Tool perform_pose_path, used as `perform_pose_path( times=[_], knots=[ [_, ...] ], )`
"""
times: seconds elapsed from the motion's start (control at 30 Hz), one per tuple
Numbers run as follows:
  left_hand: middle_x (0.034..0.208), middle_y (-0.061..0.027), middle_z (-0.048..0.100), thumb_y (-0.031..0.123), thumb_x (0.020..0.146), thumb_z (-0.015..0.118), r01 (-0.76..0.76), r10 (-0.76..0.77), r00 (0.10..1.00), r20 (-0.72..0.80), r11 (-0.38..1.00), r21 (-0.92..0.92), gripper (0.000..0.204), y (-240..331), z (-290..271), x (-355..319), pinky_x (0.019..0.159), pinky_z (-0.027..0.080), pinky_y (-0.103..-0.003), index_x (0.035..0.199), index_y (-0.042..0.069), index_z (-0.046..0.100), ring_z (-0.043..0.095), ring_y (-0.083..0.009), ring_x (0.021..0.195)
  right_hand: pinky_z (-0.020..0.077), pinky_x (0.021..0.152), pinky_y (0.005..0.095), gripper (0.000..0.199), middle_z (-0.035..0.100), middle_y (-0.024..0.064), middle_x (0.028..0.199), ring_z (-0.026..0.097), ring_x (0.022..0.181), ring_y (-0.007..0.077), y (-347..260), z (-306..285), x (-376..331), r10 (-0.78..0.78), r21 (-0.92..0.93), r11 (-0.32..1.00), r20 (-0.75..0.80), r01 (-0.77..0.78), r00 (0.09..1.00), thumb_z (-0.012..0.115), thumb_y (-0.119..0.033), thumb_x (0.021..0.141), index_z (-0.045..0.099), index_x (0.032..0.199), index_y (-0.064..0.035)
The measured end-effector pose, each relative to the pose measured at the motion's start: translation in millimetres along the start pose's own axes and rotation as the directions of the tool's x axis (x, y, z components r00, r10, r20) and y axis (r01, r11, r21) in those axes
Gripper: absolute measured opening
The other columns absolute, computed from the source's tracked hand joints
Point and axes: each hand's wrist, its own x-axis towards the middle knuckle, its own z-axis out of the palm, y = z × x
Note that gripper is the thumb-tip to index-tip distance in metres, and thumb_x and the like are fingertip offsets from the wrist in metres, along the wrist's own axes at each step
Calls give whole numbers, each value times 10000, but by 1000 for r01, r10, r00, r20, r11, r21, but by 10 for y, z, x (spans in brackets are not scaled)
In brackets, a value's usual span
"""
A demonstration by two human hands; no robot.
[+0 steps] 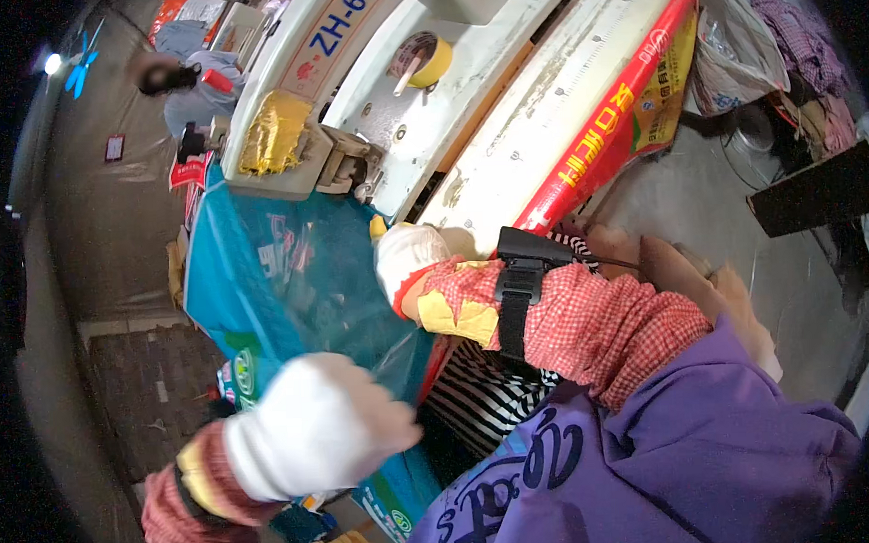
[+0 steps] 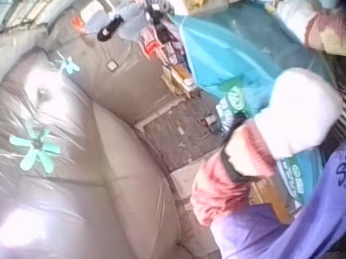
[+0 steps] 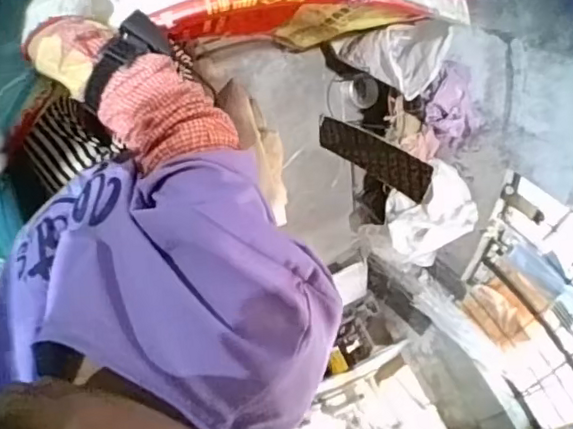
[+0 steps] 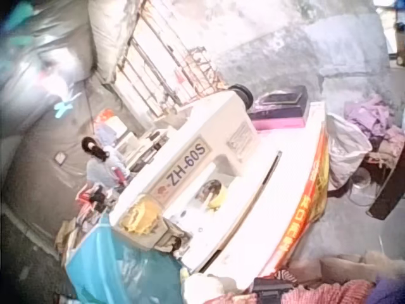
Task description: Processing and sealing industrial plastic bags using a heat-sealing machine.
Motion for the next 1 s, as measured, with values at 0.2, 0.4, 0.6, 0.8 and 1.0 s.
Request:
perform_pose_path(
  times=[0.2, 0.4, 0.6, 0.8, 1.0],
  knots=[
    [554, -96, 559, 175, 674, 573, 430, -411, 897, -164, 897, 104, 88, -506, 596, 239, 482, 452, -385, 615, 112, 594, 589, -280, 550, 492, 667, 406, 375, 645, 135, 888, 632, 778, 282, 17, -543, 223, -92, 202, 978, 220, 47, 971, 576, -287, 751, 602, 1034, -43],
    [652, -147, 606, 128, 701, 574, 723, -629, 609, -483, 691, 12, 69, -1506, 953, 61, 581, 483, -408, 690, 61, 589, 617, -318, 651, 502, 657, 290, 342, 606, 42, 841, 588, 774, 124, 132, -583, 420, -345, 852, 246, 522, -462, 780, 504, -152, 848, 529, 1186, -107],
    [771, -188, 611, 175, 782, 527, 769, -837, 213, -504, 462, -442, 115, -1652, 1184, -460, 639, 477, -449, 791, 70, 573, 591, -384, 761, 434, 875, 396, 581, 479, 182, 1239, 512, 1071, 352, -373, -587, 190, -377, 531, 804, 108, 267, 920, 625, -255, 755, 421, 1263, -60],
    [571, -15, 499, 148, 637, 564, 843, -588, 452, -670, 528, 106, 49, -216, 892, -1562, 586, 445, -344, 673, 132, 535, 554, -219, 615, 466, 813, 379, 380, 559, 143, 1081, 548, 992, 319, -619, -387, 577, -480, 12, 876, -91, 483, 873, 614, -143, 691, 556, 1056, -57],
    [981, -85, 595, -16, 610, 666, 960, -137, 72, -988, 277, 31, 306, 217, 937, -2467, 770, 468, -368, 896, 63, 592, 571, -251, 841, 478, 691, 400, 94, 599, 131, 842, 584, 765, 319, -1146, -784, 439, -722, 43, 689, -37, 723, 691, 587, -153, 726, 619, 764, -73]
  ],
)
